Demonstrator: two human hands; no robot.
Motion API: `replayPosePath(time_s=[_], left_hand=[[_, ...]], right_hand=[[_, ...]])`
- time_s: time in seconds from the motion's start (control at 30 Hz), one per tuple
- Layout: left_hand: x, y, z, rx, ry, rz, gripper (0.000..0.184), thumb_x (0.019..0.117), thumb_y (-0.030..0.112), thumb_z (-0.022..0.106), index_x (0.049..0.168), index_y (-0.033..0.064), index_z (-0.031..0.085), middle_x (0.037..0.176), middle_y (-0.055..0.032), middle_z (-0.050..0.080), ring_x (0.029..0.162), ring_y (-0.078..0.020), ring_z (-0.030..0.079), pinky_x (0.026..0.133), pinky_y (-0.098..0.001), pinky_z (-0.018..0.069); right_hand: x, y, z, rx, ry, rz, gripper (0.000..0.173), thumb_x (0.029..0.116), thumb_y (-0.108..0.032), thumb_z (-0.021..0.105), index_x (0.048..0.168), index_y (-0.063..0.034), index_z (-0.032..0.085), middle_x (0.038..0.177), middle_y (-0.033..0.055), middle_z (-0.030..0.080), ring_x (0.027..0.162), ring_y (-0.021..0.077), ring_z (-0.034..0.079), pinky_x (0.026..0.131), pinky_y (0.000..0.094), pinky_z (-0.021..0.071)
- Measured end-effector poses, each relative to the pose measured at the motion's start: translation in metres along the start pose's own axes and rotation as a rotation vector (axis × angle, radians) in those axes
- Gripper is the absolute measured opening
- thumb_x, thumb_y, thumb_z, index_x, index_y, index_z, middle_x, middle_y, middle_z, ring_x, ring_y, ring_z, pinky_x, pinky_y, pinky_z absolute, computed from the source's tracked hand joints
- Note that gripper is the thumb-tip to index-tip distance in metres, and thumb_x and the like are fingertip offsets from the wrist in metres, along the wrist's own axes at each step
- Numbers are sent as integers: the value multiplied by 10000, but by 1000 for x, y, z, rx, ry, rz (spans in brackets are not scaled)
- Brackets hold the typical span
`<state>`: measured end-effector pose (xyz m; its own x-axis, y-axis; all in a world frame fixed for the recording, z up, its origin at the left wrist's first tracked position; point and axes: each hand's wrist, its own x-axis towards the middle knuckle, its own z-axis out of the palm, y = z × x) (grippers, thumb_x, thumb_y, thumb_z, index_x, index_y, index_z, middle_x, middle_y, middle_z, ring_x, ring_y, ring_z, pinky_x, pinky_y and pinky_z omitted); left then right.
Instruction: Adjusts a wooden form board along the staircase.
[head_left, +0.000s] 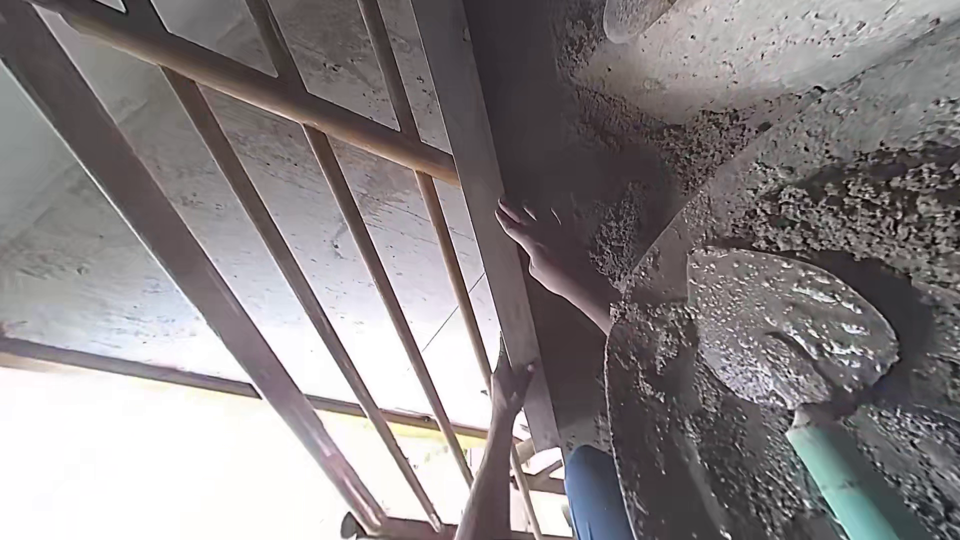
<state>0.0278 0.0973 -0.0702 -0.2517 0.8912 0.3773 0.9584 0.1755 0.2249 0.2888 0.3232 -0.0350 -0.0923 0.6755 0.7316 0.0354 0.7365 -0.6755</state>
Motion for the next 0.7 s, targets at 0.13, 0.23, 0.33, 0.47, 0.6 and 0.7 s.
replayPosePath(time_s=[0.13, 0.23, 0.33, 0.47, 0.6, 0.7], left_hand=[[3, 2, -1, -18, -8, 10, 937, 831, 487, 746, 1490, -86, 406, 1239, -135, 698, 1080, -100, 691, 982, -327, 565], [3, 3, -1, -61, -30, 29, 967, 849, 472, 744, 1521, -97, 347, 1294, -159, 675, 1136, -108, 676, 1019, -326, 548], [6, 3, 0, -28, -58, -6, 909, 859, 440, 731, 1531, -51, 364, 1257, -159, 687, 1115, -138, 684, 1010, -366, 550], [6, 10, -9, -13, -127, -149, 915, 880, 314, 777, 1627, 182, 265, 1219, -151, 700, 1074, -232, 700, 980, -486, 557], [7, 13, -9, 29, -160, -108, 925, 904, 408, 749, 1645, 238, 222, 1080, -181, 722, 938, -313, 711, 889, -563, 559], [7, 3, -5, -4, -168, -32, 934, 914, 550, 690, 1651, 248, 200, 943, -149, 709, 829, -274, 686, 828, -525, 567]], right_hand=[[7, 4, -1, -12, -68, -13, 817, 917, 76, 540, 1626, -280, 349, 1713, -153, 204, 1582, 251, 208, 1193, 659, 270], [7, 6, -1, -26, -65, -23, 829, 907, 90, 531, 1631, -266, 342, 1712, -159, 206, 1568, 259, 243, 1177, 649, 295], [8, 8, -2, 14, -59, -47, 795, 913, 121, 483, 1626, -208, 354, 1717, -113, 212, 1569, 256, 242, 1237, 577, 236], [7, 6, -2, -52, -45, -63, 737, 950, 44, 474, 1632, -200, 339, 1717, -89, 223, 1531, 255, 325, 1190, 545, 295], [7, 14, -3, -50, -53, -129, 669, 992, -63, 446, 1640, -153, 304, 1734, -16, 173, 1577, 227, 231, 1262, 465, 238], [6, 20, -5, -32, -76, -150, 617, 1056, -175, 416, 1652, -154, 260, 1742, 15, 127, 1600, 177, 136, 1296, 438, 194]])
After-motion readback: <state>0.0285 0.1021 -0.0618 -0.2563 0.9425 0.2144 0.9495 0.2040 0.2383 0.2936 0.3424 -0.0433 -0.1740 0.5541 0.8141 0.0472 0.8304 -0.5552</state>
